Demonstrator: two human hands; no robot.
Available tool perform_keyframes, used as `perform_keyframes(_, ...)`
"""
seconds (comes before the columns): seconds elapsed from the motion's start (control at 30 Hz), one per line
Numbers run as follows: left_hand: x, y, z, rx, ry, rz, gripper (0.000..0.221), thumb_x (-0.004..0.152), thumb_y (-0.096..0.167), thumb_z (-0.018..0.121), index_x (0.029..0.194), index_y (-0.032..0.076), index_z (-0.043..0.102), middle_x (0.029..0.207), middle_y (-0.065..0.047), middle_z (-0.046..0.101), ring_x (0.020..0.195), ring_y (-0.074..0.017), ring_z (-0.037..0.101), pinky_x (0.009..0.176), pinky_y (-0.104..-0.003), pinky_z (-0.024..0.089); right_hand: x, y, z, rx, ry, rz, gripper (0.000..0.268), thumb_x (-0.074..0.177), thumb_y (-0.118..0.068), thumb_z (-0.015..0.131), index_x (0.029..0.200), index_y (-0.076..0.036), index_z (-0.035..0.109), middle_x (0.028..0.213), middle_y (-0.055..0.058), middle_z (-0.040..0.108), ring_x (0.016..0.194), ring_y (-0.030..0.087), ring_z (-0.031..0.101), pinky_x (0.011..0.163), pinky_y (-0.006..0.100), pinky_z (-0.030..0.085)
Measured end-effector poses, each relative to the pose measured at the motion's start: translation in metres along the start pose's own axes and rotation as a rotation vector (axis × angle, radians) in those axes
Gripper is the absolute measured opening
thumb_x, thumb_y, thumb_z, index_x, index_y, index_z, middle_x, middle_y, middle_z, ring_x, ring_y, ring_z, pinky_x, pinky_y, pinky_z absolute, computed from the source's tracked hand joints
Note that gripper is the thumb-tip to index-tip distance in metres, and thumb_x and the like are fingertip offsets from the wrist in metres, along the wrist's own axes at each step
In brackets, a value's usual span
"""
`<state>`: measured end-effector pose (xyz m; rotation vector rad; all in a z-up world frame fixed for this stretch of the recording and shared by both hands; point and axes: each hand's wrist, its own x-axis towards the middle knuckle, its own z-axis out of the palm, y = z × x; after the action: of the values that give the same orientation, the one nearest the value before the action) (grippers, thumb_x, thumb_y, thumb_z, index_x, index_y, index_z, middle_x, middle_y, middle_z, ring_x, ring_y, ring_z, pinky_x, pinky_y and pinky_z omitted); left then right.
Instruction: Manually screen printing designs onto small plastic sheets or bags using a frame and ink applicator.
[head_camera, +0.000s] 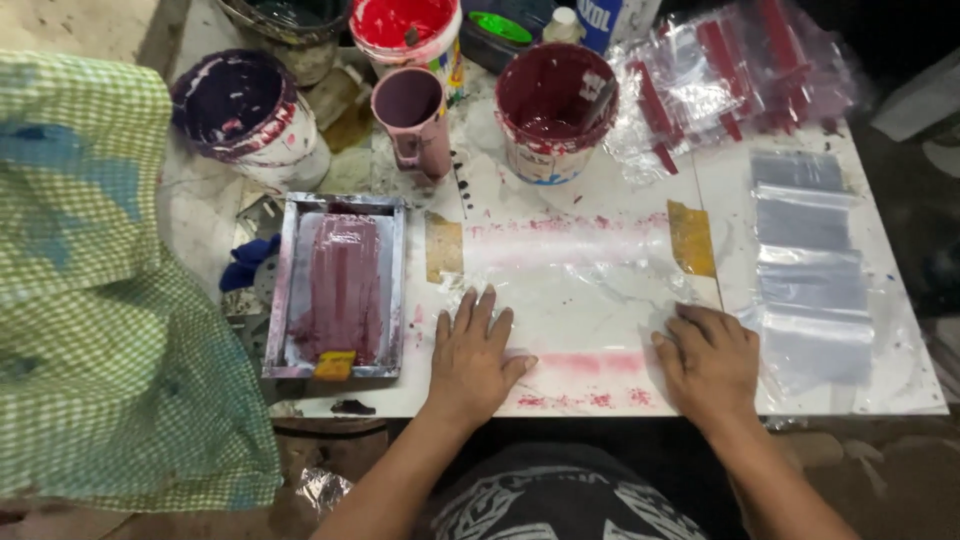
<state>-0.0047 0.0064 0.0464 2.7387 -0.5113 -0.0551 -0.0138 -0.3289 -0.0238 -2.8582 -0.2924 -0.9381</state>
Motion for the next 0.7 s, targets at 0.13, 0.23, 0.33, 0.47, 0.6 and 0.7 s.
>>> perform_keyframes(0.13,-0.013,-0.003,0.007,-0.001,0.048,0.006,0.073,0.097,0.063,0.049,0.142,0.006,0.057,0.151,-0.026,0.045,0.146,-0.0496,0.034,0.109,-0.073,0.029,-0.003,0.000,-0.004,0.019,-0.006,-0.035,0.027,0.093,-0.045,0.066,0.101,-0.022,0.077,0.105,0.002,0.071,0.100,0.027,0.069,0.085,0.042,0.048)
perform_keyframes(0.23,-0.008,-0.006,0.001,0.056,0.134,0.005,0.076,0.096,0.063,0.050,0.146,0.005,0.053,0.155,-0.028,0.041,0.146,-0.0522,0.032,0.107,-0.075,0.030,0.013,-0.009,-0.013,0.049,0.028,-0.005,0.033,0.097,-0.043,0.065,0.111,-0.015,0.077,0.113,0.008,0.071,0.106,0.033,0.069,0.083,0.043,0.049)
perform_keyframes(0.33,-0.013,-0.010,0.008,0.077,0.107,-0.017,0.080,0.096,0.067,0.049,0.142,0.002,0.055,0.152,-0.029,0.044,0.145,-0.0517,0.033,0.108,-0.074,0.030,0.010,-0.013,-0.014,-0.030,-0.009,-0.011,0.030,0.092,-0.046,0.067,0.106,-0.021,0.077,0.110,0.001,0.072,0.109,0.025,0.069,0.088,0.040,0.048)
perform_keyframes(0.47,-0.013,-0.012,0.008,0.072,0.107,-0.002,0.080,0.094,0.065,0.054,0.142,0.001,0.055,0.149,-0.029,0.046,0.143,-0.0527,0.037,0.106,-0.075,0.033,0.012,-0.015,-0.018,-0.006,0.006,0.026,0.029,0.096,-0.046,0.066,0.103,-0.019,0.078,0.107,0.001,0.072,0.108,0.025,0.069,0.090,0.041,0.048)
perform_keyframes(0.6,-0.013,-0.014,0.006,0.106,0.124,0.011,0.078,0.094,0.065,0.053,0.140,0.002,0.056,0.148,-0.027,0.047,0.142,-0.0524,0.039,0.103,-0.076,0.035,0.011,-0.015,-0.017,-0.014,0.006,0.039,0.028,0.097,-0.045,0.067,0.101,-0.020,0.078,0.104,-0.001,0.072,0.107,0.023,0.069,0.091,0.040,0.048)
perform_keyframes(0.7,-0.013,-0.012,0.004,0.100,0.116,-0.001,0.077,0.093,0.064,0.055,0.140,0.002,0.057,0.147,-0.028,0.048,0.142,-0.0524,0.039,0.103,-0.077,0.035,0.010,-0.014,-0.015,-0.005,0.006,0.039,0.028,0.097,-0.045,0.067,0.101,-0.020,0.078,0.104,0.000,0.072,0.107,0.024,0.069,0.090,0.041,0.048)
